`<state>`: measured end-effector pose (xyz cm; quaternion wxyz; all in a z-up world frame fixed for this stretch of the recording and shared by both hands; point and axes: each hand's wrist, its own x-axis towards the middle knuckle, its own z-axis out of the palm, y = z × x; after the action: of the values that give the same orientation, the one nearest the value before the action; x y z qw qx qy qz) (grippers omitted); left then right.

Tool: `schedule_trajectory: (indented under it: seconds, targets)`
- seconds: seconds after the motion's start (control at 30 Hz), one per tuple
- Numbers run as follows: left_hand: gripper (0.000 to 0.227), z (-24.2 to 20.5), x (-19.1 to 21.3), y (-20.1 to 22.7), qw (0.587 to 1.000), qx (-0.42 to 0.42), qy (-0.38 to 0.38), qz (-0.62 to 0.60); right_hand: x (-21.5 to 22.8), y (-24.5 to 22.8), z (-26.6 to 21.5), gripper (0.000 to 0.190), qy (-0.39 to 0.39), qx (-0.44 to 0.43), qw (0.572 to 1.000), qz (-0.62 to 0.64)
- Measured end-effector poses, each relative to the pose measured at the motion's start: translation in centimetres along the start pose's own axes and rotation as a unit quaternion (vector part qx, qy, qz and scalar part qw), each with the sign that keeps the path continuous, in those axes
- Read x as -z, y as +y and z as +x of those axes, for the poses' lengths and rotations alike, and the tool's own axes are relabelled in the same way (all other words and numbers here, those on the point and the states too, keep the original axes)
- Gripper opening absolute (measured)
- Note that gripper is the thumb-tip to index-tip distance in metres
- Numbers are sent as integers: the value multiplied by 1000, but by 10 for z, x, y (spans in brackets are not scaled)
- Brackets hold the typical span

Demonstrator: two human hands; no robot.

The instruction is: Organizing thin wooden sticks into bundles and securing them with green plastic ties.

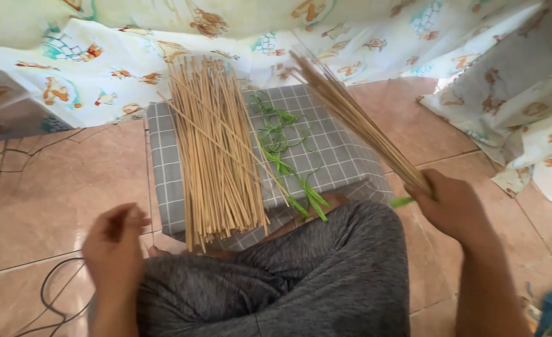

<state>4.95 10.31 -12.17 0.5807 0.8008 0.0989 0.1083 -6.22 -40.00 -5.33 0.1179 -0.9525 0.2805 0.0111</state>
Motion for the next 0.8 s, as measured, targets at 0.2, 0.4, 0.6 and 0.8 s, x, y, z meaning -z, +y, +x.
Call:
schedule_trajectory:
  seconds: [0.2, 0.4, 0.6, 0.8]
  targets:
    - [14, 7, 4, 4, 998, 41, 26, -41, -23, -47, 29, 51, -41, -49, 986, 157]
    - [25, 22, -19, 15, 967, -175, -4, 186, -62, -88, 81, 51, -2, -3, 983, 181]
    - [17, 68, -72, 15, 929, -335, 112, 110, -122, -99, 115, 55, 10, 22, 996, 82]
    - [31, 45, -99, -4, 960, -256, 61, 92, -121, -93, 103, 58, -5, 35, 998, 58]
